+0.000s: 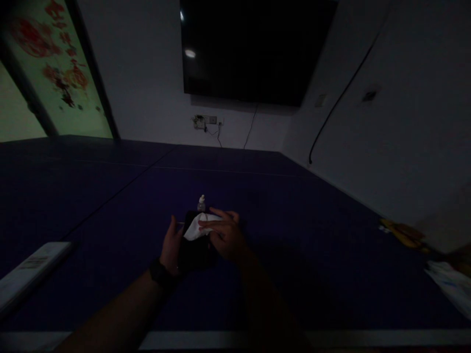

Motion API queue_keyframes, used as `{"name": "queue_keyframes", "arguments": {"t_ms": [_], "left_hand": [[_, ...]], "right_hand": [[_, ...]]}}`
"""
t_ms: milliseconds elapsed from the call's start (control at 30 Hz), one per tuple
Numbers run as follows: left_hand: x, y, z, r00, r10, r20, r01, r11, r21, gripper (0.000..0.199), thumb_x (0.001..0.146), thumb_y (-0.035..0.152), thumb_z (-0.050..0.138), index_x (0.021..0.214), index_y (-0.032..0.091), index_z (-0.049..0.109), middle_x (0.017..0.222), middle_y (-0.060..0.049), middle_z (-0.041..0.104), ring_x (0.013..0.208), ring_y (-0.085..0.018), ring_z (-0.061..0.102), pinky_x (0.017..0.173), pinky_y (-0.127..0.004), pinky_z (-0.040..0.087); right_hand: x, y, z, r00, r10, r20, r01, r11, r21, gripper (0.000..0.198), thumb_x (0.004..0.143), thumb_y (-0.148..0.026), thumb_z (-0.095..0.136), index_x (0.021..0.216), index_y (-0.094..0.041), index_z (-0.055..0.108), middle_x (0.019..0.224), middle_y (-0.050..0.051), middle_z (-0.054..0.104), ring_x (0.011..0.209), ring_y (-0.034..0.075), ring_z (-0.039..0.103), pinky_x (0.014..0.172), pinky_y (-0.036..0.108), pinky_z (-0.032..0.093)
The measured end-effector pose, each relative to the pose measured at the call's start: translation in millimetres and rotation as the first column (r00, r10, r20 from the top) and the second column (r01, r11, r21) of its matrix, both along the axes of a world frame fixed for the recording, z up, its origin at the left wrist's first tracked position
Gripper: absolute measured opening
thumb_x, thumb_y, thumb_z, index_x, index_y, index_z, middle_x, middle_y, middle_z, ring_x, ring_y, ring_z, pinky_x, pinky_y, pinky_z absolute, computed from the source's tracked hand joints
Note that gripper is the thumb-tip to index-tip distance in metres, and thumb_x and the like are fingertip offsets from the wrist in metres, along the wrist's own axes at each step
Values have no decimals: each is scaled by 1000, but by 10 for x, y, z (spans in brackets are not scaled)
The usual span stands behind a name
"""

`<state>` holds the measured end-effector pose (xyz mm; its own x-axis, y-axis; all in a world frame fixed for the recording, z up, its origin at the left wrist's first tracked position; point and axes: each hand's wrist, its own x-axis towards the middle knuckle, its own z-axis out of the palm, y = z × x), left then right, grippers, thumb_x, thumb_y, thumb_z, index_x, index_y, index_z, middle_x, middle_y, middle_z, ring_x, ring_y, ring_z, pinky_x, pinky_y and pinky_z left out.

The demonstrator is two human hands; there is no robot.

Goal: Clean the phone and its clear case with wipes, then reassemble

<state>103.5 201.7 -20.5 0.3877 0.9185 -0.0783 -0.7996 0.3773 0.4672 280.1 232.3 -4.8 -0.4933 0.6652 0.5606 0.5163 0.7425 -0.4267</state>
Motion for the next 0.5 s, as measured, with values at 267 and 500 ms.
{"name": "queue_keyframes", "arguments": {"t_ms": [267, 500], "left_hand": [[-30, 1, -32, 1000, -6, -10, 6, 1000, 17, 78, 97, 69, 40, 152, 14, 48, 111, -18, 76, 90, -32, 75, 89, -47, 54], [-29, -1, -65, 999, -33, -15, 33, 999, 37, 77, 96, 73, 38, 141, 14, 59, 113, -18, 76, 95, -33, 75, 87, -46, 56]], "right_hand": [[15, 16, 1, 999, 16, 43, -15, 1000, -20, 47, 92, -13, 48, 121, -37, 75, 134, -1, 73, 143, 28, 48, 110, 55, 30], [21, 16, 15, 998, -58, -2, 58, 998, -39, 48, 93, -15, 49, 129, -37, 72, 140, -1, 69, 142, 28, 48, 111, 56, 30]]}}
